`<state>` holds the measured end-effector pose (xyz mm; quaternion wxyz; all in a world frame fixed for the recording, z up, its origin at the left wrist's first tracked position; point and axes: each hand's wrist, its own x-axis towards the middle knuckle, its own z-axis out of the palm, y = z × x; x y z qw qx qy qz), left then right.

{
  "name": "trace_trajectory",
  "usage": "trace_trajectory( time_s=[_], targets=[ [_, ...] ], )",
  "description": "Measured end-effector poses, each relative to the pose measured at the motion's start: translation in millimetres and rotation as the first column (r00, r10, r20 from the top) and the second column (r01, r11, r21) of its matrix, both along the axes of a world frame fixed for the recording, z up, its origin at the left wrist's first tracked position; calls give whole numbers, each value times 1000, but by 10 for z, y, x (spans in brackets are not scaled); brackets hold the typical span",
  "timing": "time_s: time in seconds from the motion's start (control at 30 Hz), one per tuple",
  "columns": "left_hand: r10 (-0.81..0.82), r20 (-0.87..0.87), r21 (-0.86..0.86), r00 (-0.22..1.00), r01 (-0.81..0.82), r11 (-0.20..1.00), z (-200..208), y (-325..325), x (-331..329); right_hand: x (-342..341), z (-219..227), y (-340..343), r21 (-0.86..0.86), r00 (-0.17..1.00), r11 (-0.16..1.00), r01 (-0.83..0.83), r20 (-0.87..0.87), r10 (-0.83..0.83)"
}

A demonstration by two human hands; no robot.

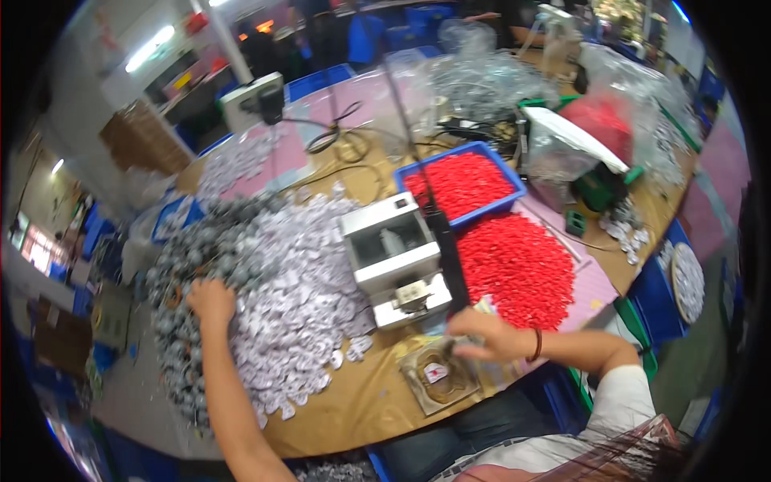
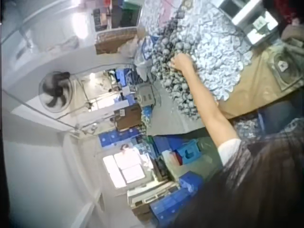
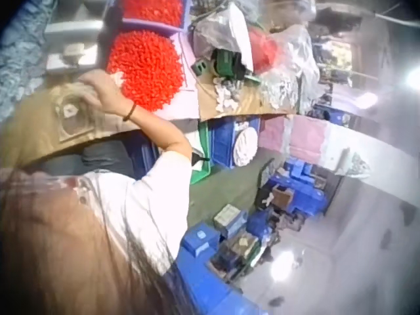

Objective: Assembling small plastic components using an electric screwdriver and a screw feeder machine.

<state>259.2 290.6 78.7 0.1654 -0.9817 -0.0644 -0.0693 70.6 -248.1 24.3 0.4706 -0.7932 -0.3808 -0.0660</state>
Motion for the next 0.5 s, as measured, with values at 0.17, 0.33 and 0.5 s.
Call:
trace_trajectory(
  time_s=[0.17,0.33,0.5],
  targets=[
    [-64,40,-249,997,72,966,277,70,-33,1199,1015,-662,166,924,919,358,-203,-324],
    [-153,419,-628,895,408,663,650,-355,-55,2443,1769,-1642,-47,668,668,743,1,-744],
    [-157,472,-776,867,493,394,1018,-1022,-554,2183,1552,-1457,67,704,707,704,70,-707]
  ],
)
